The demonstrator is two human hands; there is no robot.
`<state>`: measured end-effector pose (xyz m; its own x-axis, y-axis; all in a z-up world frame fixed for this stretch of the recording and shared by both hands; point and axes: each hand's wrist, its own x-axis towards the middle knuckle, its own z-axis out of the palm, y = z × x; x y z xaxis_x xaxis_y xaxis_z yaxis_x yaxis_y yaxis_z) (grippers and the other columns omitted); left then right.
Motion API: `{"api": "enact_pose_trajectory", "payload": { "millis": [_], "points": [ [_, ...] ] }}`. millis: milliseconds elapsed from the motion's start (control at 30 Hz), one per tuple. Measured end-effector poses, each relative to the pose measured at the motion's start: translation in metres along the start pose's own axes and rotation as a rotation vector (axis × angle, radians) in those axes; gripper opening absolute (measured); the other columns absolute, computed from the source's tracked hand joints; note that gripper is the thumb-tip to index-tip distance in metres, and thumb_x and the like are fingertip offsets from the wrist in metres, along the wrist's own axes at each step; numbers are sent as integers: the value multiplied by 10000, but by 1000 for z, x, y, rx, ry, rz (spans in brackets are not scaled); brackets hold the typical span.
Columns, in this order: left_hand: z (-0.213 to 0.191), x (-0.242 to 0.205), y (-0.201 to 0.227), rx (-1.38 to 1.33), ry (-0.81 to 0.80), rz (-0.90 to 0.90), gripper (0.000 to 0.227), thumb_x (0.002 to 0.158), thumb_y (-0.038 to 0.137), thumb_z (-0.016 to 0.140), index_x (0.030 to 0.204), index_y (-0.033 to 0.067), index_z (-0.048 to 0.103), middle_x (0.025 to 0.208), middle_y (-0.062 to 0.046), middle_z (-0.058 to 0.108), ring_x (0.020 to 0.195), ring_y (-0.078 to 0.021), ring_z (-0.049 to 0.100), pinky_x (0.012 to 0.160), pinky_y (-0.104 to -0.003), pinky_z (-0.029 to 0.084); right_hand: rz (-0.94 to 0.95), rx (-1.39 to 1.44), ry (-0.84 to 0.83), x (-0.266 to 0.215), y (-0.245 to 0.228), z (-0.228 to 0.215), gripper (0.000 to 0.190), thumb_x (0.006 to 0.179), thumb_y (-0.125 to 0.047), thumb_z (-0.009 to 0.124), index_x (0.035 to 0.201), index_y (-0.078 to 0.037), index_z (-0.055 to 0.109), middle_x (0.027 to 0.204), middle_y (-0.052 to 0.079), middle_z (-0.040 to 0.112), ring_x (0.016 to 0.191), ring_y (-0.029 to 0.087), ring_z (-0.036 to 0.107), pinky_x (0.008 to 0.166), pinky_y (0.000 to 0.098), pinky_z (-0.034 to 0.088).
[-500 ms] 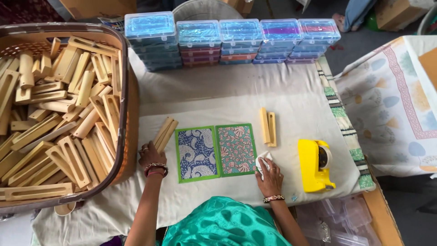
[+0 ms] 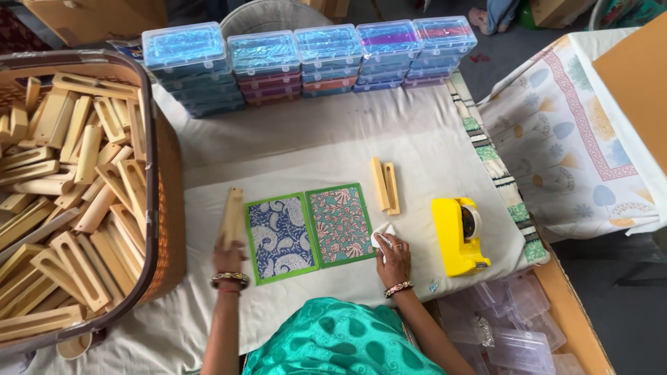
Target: Cleaning and wiping down wooden slats or handles with a white cloth.
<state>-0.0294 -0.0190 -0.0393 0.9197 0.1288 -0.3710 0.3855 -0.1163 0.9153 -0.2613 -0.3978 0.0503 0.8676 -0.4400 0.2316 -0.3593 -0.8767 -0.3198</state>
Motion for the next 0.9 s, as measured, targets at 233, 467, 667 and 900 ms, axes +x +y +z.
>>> {"api": "enact_pose_trajectory", "payload": {
  "millis": [233,467,667,900],
  "points": [
    [100,-88,15,-431,-516,-331,351,977,288,604,1272,101,630,812,-83,679,529,-147,609,501,-318,580,70,305,3,30,-28,-6,441,846,-67,711,1267,-197,701,1226,66,696,1096,298,608,968,410,493],
    [115,-78,-39,-612,-585,-536,407,998,362,515,1162,2,614,939,-163,726,686,-231,728,695,-442,669,-425,484,-176,49,-128,-1,399,798,-63,707,1187,-151,686,1251,56,690,1145,304,606,1001,416,501],
    [118,-79,-52,-546,-565,-434,401,996,363,618,1192,17,669,941,-133,740,722,-225,739,692,-415,660,-494,115,-382,86,-137,25,273,785,-144,733,1047,-214,704,1183,-23,698,1174,280,576,874,445,516],
    [115,-90,-35,-485,-542,-432,412,968,351,630,1261,66,676,996,-110,775,695,-207,721,674,-384,642,-516,-101,-243,120,-125,44,343,763,-132,748,1089,-205,670,1246,-58,677,1206,270,531,836,481,513]
  ]
}}
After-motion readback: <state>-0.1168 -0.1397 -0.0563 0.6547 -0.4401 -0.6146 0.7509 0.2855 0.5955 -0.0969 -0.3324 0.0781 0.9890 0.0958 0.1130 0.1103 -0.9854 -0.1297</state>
